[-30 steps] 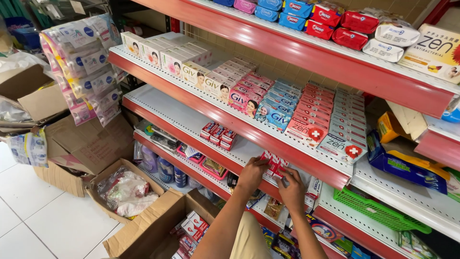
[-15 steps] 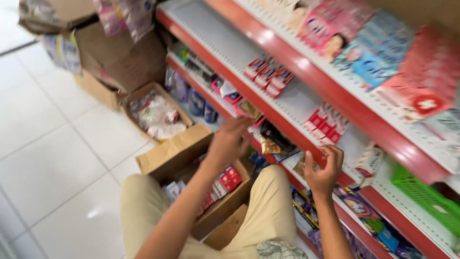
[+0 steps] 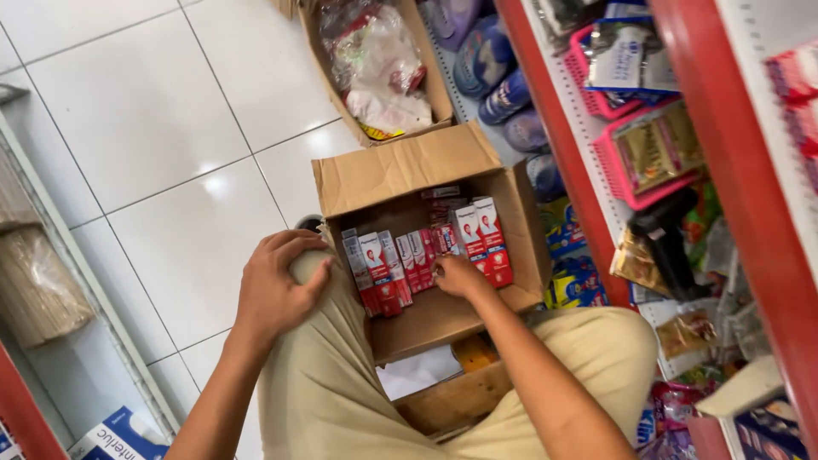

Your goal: The person sits on the floor of a store aisle and takes toothpaste boxes out of a cardboard box. They wipe each box with a cloth, scan it with a handheld barcode scanner, and place the boxes onto the shelf in front of them.

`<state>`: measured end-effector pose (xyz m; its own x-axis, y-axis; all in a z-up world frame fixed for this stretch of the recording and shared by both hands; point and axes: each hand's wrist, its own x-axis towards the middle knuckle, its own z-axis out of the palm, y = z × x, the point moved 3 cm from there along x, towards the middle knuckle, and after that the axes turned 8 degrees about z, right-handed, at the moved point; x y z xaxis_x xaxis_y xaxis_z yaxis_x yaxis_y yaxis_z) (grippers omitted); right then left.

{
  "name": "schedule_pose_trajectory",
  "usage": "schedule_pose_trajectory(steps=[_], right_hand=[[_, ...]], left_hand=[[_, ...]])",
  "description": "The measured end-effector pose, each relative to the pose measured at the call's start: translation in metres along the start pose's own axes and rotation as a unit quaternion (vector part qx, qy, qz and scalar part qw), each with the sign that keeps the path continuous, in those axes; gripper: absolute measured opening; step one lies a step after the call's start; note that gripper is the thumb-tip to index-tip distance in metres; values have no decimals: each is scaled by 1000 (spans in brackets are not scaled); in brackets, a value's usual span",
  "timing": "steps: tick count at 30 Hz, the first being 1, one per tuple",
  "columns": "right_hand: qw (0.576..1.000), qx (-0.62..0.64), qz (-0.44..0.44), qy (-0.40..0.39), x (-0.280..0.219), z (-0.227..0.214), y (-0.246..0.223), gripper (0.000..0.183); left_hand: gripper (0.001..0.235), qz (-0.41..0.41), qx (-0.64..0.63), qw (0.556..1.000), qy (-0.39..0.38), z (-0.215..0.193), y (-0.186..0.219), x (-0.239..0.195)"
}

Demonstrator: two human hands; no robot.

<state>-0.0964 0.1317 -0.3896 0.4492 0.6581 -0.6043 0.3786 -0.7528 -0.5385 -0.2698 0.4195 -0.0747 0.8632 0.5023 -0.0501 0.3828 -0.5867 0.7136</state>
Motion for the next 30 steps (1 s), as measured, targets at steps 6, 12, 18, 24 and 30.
schedule_pose_trajectory(steps=[6, 12, 18, 24, 30], right_hand=[[997, -33, 64, -7, 58, 108, 30, 42], [989, -144, -5, 36, 101, 112, 2, 46], [949, -312, -31, -36, 151, 116, 8, 43], [915, -387, -34, 106, 166, 166, 46, 61], [957, -288, 16, 26, 128, 146, 24, 50]], left_hand=[[28, 5, -29, 999, -16, -3, -12, 16], [33, -23, -51, 998, -25, -1, -26, 21], [35, -45, -25, 997, -50, 16, -48, 3], [37, -38, -12, 997, -67, 20, -58, -2], [33, -42, 0, 996, -74, 19, -52, 2]])
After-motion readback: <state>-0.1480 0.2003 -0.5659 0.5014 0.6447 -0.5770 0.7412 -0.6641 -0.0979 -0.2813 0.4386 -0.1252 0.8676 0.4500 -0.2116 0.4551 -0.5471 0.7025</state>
